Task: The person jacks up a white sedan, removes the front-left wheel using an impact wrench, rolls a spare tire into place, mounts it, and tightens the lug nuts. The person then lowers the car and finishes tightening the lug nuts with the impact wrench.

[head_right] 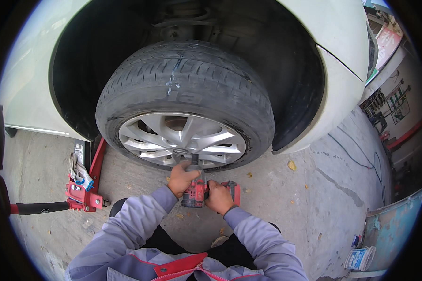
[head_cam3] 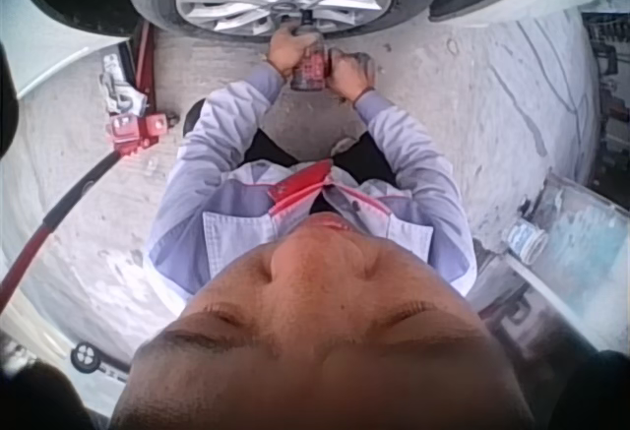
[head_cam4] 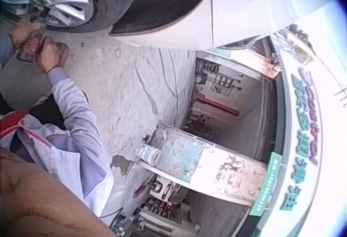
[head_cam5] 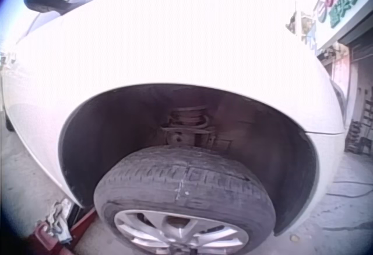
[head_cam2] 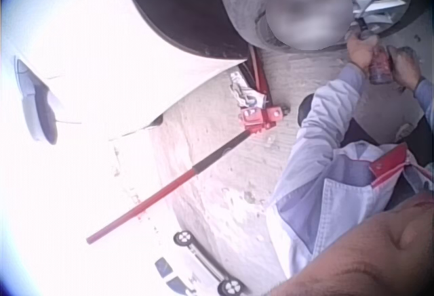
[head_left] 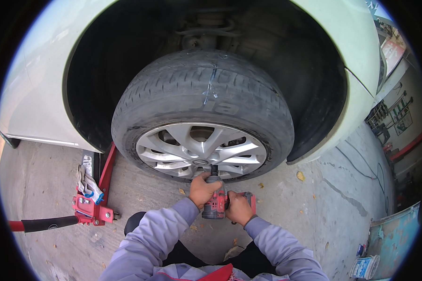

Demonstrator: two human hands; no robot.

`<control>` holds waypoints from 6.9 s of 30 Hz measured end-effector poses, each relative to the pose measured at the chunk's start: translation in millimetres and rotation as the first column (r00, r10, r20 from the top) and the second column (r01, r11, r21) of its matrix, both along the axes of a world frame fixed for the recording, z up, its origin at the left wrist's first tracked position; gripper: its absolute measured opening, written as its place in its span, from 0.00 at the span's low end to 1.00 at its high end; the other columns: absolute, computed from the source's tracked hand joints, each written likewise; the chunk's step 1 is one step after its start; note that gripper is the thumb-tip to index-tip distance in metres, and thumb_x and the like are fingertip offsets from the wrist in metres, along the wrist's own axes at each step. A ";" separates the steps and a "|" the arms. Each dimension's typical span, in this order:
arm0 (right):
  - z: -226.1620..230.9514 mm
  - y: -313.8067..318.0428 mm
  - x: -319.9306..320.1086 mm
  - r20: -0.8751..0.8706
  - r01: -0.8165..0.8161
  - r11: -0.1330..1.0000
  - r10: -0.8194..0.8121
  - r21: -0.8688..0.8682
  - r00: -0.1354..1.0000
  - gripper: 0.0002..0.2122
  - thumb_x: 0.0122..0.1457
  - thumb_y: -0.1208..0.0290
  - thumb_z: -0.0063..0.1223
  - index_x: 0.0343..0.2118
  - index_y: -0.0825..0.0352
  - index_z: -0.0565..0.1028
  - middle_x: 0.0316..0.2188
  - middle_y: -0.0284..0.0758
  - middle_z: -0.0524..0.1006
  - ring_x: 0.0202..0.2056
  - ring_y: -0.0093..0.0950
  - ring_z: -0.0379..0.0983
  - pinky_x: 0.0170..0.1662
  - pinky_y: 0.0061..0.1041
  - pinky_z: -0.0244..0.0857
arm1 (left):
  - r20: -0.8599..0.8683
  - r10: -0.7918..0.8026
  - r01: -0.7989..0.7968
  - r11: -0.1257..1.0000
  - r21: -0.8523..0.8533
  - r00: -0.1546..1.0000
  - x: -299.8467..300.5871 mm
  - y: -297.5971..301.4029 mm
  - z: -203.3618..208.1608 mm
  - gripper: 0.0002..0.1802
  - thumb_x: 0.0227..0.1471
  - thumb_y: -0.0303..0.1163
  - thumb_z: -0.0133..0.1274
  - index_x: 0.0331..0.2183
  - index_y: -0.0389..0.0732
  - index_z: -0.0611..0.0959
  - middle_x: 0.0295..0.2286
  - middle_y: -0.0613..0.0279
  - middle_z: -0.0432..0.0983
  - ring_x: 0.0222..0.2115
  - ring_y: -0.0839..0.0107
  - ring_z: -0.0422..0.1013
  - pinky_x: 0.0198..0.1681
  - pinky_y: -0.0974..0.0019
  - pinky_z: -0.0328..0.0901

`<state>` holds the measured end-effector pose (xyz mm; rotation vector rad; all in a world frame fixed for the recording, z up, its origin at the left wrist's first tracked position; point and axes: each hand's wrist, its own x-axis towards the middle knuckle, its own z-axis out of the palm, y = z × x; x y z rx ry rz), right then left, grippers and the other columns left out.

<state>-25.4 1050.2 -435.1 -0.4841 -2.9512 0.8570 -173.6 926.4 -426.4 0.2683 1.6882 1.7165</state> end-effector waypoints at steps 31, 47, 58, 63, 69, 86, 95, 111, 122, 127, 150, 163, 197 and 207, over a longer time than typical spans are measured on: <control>27.8 -20.6 16.3 0.037 0.003 1.000 -0.004 0.020 0.999 0.21 0.47 0.76 0.60 0.45 0.72 0.70 0.40 0.54 0.77 0.39 0.54 0.78 0.43 0.47 0.73 | 0.307 -0.070 -0.012 0.966 0.258 0.949 7.7 -18.4 -14.3 0.30 0.50 0.32 0.65 0.50 0.23 0.76 0.37 0.54 0.78 0.33 0.71 0.76 0.35 0.65 0.73; 3.9 -75.3 -24.4 -0.023 -0.219 0.975 0.219 -0.023 0.975 0.20 0.48 0.74 0.62 0.42 0.73 0.67 0.39 0.52 0.76 0.37 0.54 0.78 0.39 0.47 0.74 | 0.155 0.139 -0.156 0.982 0.102 0.978 -11.0 -94.3 -7.5 0.20 0.51 0.24 0.61 0.46 0.27 0.79 0.33 0.62 0.79 0.30 0.76 0.75 0.34 0.69 0.72; 7.1 -88.1 -64.3 -0.037 -0.048 0.999 0.048 0.005 0.998 0.16 0.49 0.70 0.62 0.38 0.71 0.70 0.34 0.53 0.80 0.36 0.54 0.79 0.40 0.49 0.73 | 0.212 0.036 -0.077 0.979 0.187 0.977 -66.7 -86.9 2.1 0.22 0.49 0.26 0.63 0.45 0.26 0.80 0.32 0.58 0.80 0.29 0.74 0.76 0.34 0.69 0.72; 19.3 -80.7 -59.2 -0.035 -0.021 1.000 0.021 0.007 0.999 0.14 0.49 0.71 0.60 0.37 0.71 0.72 0.35 0.54 0.80 0.37 0.54 0.78 0.41 0.49 0.72 | 0.296 0.021 -0.079 0.980 0.185 0.955 -64.9 -84.7 3.5 0.17 0.52 0.27 0.60 0.42 0.29 0.80 0.32 0.59 0.79 0.29 0.71 0.76 0.34 0.67 0.72; 23.2 -77.6 -60.2 -0.044 -0.046 0.999 0.046 -0.001 0.998 0.15 0.48 0.70 0.60 0.38 0.71 0.73 0.35 0.54 0.80 0.38 0.54 0.78 0.42 0.48 0.72 | 0.315 0.022 -0.089 0.976 0.198 0.949 -65.4 -82.3 5.7 0.13 0.52 0.27 0.59 0.40 0.31 0.80 0.31 0.60 0.79 0.28 0.73 0.76 0.33 0.67 0.73; 38.5 -73.4 -67.9 0.122 -0.100 0.994 0.104 -0.044 0.987 0.16 0.48 0.68 0.61 0.39 0.70 0.76 0.31 0.54 0.81 0.36 0.53 0.79 0.43 0.47 0.74 | 0.339 -0.011 -0.052 0.983 0.177 0.941 -70.8 -80.8 3.4 0.13 0.53 0.26 0.57 0.41 0.30 0.80 0.32 0.59 0.78 0.30 0.71 0.76 0.35 0.64 0.75; 44.3 -70.5 -64.6 0.097 -0.099 0.995 0.101 -0.026 0.990 0.15 0.47 0.69 0.59 0.39 0.68 0.77 0.33 0.50 0.82 0.37 0.51 0.80 0.44 0.46 0.73 | 0.378 0.008 -0.088 0.977 0.194 0.926 -75.1 -77.4 -5.5 0.12 0.55 0.26 0.55 0.42 0.30 0.81 0.31 0.59 0.79 0.28 0.71 0.77 0.34 0.64 0.75; 35.9 -77.8 -38.4 0.093 -0.235 0.972 0.232 0.025 0.968 0.21 0.45 0.74 0.61 0.42 0.77 0.69 0.36 0.53 0.76 0.36 0.51 0.80 0.41 0.42 0.76 | 0.163 -0.010 -0.004 0.997 0.083 0.987 -42.9 -87.1 6.3 0.11 0.56 0.28 0.53 0.40 0.32 0.82 0.31 0.61 0.78 0.28 0.71 0.74 0.32 0.66 0.71; 25.5 -76.8 -24.6 -0.029 -0.141 0.975 0.138 -0.171 0.990 0.22 0.43 0.77 0.61 0.42 0.78 0.67 0.42 0.57 0.75 0.41 0.54 0.77 0.46 0.44 0.73 | 0.539 -0.036 -0.069 0.983 0.173 0.841 -67.3 -68.3 -3.2 0.25 0.68 0.50 0.43 0.49 0.38 0.76 0.41 0.46 0.79 0.35 0.58 0.79 0.39 0.54 0.77; 27.2 -70.3 -12.6 -0.051 -0.183 0.975 0.178 -0.127 0.983 0.22 0.44 0.76 0.61 0.42 0.77 0.67 0.41 0.55 0.75 0.43 0.54 0.77 0.46 0.45 0.73 | 0.633 -0.168 -0.057 0.946 0.320 0.755 -50.7 -75.2 -14.8 0.27 0.68 0.51 0.43 0.51 0.36 0.75 0.45 0.47 0.78 0.40 0.53 0.77 0.45 0.48 0.75; 33.5 -32.2 42.2 -0.024 -0.157 0.979 0.155 -0.127 0.988 0.20 0.45 0.73 0.62 0.41 0.71 0.70 0.40 0.51 0.77 0.39 0.51 0.78 0.42 0.45 0.74 | 0.602 -0.286 0.064 0.930 0.362 0.746 4.0 -37.4 15.5 0.23 0.64 0.53 0.52 0.41 0.40 0.77 0.39 0.47 0.79 0.43 0.53 0.77 0.47 0.50 0.75; 42.8 -28.0 26.1 -0.056 -0.087 0.981 0.078 -0.173 0.995 0.21 0.46 0.74 0.63 0.43 0.73 0.71 0.40 0.51 0.78 0.40 0.51 0.78 0.43 0.44 0.74 | 0.607 -0.357 0.042 0.882 0.469 0.711 -10.7 -21.7 28.9 0.24 0.66 0.54 0.48 0.43 0.40 0.75 0.37 0.50 0.78 0.40 0.51 0.77 0.46 0.47 0.75; -43.1 -88.1 -12.3 -0.363 -0.070 0.789 -0.199 -0.610 0.910 0.13 0.56 0.70 0.65 0.43 0.64 0.76 0.36 0.35 0.80 0.39 0.31 0.79 0.45 0.32 0.73 | 0.512 -0.429 0.139 0.850 0.509 0.744 -42.3 -6.9 27.2 0.28 0.68 0.51 0.42 0.53 0.35 0.74 0.42 0.52 0.78 0.47 0.55 0.75 0.53 0.49 0.70; -42.8 -87.7 -18.8 -0.208 -0.055 0.941 -0.017 -0.335 0.978 0.13 0.55 0.70 0.65 0.43 0.64 0.77 0.37 0.36 0.81 0.40 0.32 0.80 0.45 0.33 0.74 | 0.589 -0.436 0.082 0.844 0.530 0.680 -39.6 -7.9 31.5 0.28 0.68 0.49 0.43 0.54 0.33 0.73 0.41 0.48 0.79 0.43 0.54 0.77 0.48 0.51 0.73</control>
